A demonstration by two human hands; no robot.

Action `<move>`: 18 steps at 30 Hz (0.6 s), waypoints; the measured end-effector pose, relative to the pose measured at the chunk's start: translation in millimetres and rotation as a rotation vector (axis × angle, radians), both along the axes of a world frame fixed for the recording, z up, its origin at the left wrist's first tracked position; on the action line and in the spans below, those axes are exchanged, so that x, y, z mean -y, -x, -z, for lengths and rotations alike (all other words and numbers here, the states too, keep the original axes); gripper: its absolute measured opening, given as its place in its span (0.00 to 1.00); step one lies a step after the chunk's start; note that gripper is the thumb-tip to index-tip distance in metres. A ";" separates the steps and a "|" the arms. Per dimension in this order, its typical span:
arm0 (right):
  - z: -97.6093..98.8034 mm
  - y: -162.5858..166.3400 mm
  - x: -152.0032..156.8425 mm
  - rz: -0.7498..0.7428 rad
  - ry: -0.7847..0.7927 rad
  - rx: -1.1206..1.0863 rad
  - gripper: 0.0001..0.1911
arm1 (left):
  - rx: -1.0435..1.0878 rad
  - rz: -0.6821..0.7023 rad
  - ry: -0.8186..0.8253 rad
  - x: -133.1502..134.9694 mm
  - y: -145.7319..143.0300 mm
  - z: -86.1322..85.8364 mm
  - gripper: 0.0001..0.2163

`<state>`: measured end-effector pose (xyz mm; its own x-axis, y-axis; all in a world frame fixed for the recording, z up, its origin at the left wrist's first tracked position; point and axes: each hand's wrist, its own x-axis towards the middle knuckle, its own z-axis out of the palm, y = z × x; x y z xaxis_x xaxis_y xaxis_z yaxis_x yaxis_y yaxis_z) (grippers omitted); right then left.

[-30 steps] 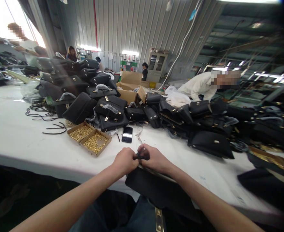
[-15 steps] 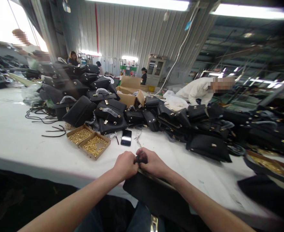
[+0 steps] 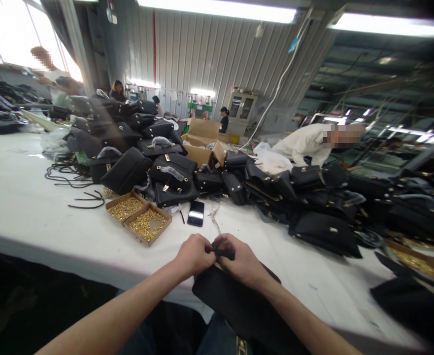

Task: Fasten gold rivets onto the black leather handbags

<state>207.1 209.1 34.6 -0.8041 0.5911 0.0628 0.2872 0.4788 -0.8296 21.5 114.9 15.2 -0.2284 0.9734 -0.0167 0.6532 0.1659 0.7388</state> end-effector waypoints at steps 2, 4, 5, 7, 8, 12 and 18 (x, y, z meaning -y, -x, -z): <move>-1.7 2.4 -0.7 -0.020 -0.016 0.004 0.20 | 0.018 0.007 0.008 -1.0 1.4 0.0 0.09; -4.8 5.3 -1.1 -0.038 -0.031 0.015 0.19 | 0.023 0.006 0.005 -1.7 2.7 1.4 0.09; -6.2 6.8 -1.2 -0.044 -0.037 0.020 0.19 | 0.025 0.009 -0.002 -1.8 3.2 2.7 0.09; -7.8 8.8 -1.4 -0.047 -0.042 0.025 0.20 | 0.033 0.018 -0.026 -1.4 4.0 6.5 0.09; -7.9 9.2 -1.7 -0.044 -0.029 0.027 0.20 | 0.037 0.017 -0.038 -0.8 4.2 8.7 0.09; -7.8 3.7 -4.0 -0.052 0.163 0.065 0.24 | 0.085 -0.002 -0.059 3.6 3.8 16.5 0.09; -4.5 -13.9 -11.2 -0.025 0.082 0.069 0.15 | 0.173 0.020 -0.090 7.8 2.4 19.3 0.11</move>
